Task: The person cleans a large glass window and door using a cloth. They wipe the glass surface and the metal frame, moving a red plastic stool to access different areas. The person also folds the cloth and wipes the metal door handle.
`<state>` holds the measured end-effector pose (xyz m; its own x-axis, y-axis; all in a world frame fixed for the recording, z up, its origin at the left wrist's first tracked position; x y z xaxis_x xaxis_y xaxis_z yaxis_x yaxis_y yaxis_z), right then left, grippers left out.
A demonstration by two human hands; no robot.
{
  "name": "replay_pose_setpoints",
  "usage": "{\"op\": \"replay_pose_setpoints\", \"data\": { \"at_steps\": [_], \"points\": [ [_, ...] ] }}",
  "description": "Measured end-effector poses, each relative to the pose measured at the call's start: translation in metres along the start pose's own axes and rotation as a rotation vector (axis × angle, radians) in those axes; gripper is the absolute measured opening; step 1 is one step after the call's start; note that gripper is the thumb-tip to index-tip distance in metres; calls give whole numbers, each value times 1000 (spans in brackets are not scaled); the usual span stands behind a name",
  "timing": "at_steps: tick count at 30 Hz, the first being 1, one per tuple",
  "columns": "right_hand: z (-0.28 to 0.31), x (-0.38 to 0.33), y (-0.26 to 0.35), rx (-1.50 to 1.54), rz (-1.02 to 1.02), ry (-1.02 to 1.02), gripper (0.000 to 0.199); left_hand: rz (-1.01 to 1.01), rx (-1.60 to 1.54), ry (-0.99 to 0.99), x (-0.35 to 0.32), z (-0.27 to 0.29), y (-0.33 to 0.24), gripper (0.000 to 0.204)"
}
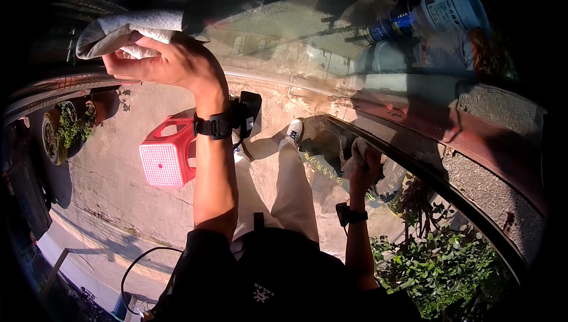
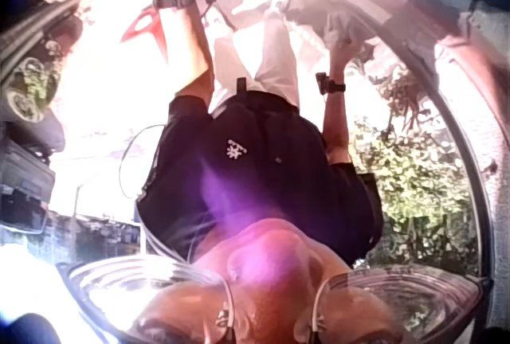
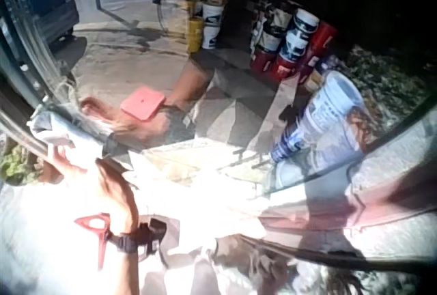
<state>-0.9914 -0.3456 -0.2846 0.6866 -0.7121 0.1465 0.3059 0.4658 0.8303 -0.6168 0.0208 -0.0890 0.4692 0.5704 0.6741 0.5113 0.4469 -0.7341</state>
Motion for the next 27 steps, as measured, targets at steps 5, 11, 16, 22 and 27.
{"op": "replay_pose_setpoints", "data": {
  "at_steps": [5, 11, 16, 22, 27],
  "points": [
    [21, -42, -17, -15, -26, -4, 24, 18, -1, 42, -38, -11, -42, 30],
    [38, -66, -32, 158, -163, -69, 21, 33, -38, 200, -130, -37, -115, 38],
    [67, -53, -32, 116, -142, -108, 16, -4, -187, 309, -200, -57, -175, 60],
    [102, -47, -55, 85, -249, -212, 15, -321, -288, 576, -296, -91, -283, 59],
    [127, -8, 11, -211, -255, -297, 34, -510, -480, 786, -336, -117, -330, 49]
  ]
}}
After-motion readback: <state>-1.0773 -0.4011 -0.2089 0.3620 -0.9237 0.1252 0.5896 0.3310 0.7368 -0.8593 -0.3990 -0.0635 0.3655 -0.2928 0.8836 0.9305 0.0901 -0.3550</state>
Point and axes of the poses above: each hand's wrist, its own x-axis towards the middle knuckle, its own z-axis out of the back of the hand, y = z × x, the point moved 9 cm from there along x, towards the middle knuckle, and after that the axes turned 4 degrees about x, right-handed, at the moved point
